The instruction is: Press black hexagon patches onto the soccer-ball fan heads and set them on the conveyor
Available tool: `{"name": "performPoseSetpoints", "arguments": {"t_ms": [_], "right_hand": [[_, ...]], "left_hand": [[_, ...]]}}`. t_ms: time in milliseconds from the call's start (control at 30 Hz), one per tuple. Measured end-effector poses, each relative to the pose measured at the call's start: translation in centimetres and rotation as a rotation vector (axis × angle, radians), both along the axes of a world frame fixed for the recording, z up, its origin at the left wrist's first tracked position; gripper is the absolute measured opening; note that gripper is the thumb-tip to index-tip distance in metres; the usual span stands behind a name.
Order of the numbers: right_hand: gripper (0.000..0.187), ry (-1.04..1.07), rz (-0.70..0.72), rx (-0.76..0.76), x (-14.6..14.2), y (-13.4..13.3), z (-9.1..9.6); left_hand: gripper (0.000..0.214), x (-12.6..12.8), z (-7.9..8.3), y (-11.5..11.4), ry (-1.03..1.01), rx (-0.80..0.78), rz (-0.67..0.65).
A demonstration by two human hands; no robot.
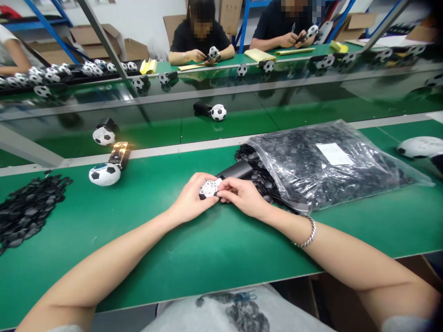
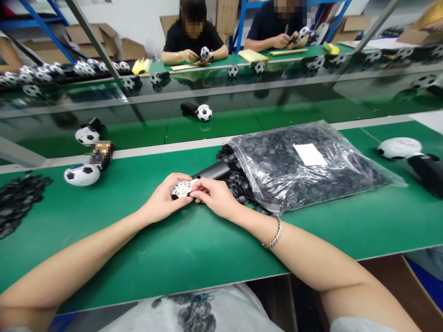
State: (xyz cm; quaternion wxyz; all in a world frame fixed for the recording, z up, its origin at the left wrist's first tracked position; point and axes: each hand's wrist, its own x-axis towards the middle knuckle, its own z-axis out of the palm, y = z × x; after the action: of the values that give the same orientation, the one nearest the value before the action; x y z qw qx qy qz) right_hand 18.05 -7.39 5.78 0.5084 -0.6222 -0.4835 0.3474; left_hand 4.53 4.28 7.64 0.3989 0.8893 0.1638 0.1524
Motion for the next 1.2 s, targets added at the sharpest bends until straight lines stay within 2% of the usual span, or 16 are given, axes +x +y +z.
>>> {"name": "performPoseSetpoints", "arguments": {"t_ms": [200, 333, 400, 500, 600, 667, 767, 867, 933, 967, 1000, 1033, 1100, 1133, 1200], "right_hand": [[0.018, -0.294, -0.064, -0.108, 0.3, 0.3, 0.9], [0.017, -0.337, -0.043, -0.076, 0.5, 0.4, 1.2], [0.017, -0.353, -0.041, -0.026, 0.9, 0.3, 1.3], [0.016, -0.443, -0.068, 0.024, 1.8, -0.1, 1.2], [0.017, -0.653, -0.074, 0.037, 2.7, -0.6, 0.8], [0.02, -0.843, -0.073, 0.013, 3.2, -1.0, 0.5], [0.026, -1.103, -0.116, -0.089, 3.7, -1.6, 0.5], [0.028, -1.247, -0.128, -0.221, 4.1, -2.1, 1.0], [0.023, -1.254, -0.087, -0.291, 4.2, -2.3, 1.3], [0.021, -1.244, -0.067, -0.314, 4.3, -2.3, 1.5], [0.02, -1.234, -0.053, -0.333, 4.3, -2.2, 1.6], [0.019, -1.227, -0.046, -0.35, 4.3, -2.2, 1.7], [0.019, -1.224, -0.046, -0.38, 4.3, -2.1, 1.8], [0.02, -1.219, -0.049, -0.39, 4.3, -2.1, 1.9], [0.022, -1.186, -0.047, -0.387, 4.3, -2.1, 1.8]], "left_hand": [[0.035, -0.1, -0.5, -0.5, -0.064, 0.044, 0.027], [0.036, 0.9, -0.9, 0.3, -0.105, 0.005, 0.056], [0.038, 2.4, -0.9, 2.3, -0.101, 0.003, 0.152], [0.044, 5.4, -0.7, 7.3, -0.101, 0.047, 0.33], [0.051, 7.8, -0.6, 12.4, -0.078, 0.084, 0.43], [0.058, 8.2, -0.3, 14.4, -0.052, 0.113, 0.469], [0.068, 5.6, 0.7, 14.5, -0.033, 0.19, 0.484], [0.072, -0.4, 2.3, 12.8, -0.028, 0.336, 0.493], [0.075, -5.1, 2.9, 12.2, 0.038, 0.595, 0.656], [0.077, -7.4, 2.9, 12.2, 0.089, 0.641, 0.779], [0.079, -9.3, 2.7, 12.6, 0.113, 0.628, 0.934], [0.08, -11.0, 2.4, 13.1, 0.155, 0.521, 1.007], [0.073, -13.3, 1.5, 14.5, 0.16, 0.242, 1.073], [0.07, -13.9, 1.2, 15.1, 0.136, 0.168, 1.082], [0.067, -14.2, 1.3, 15.8, 0.015, 0.189, 1.105]]}}
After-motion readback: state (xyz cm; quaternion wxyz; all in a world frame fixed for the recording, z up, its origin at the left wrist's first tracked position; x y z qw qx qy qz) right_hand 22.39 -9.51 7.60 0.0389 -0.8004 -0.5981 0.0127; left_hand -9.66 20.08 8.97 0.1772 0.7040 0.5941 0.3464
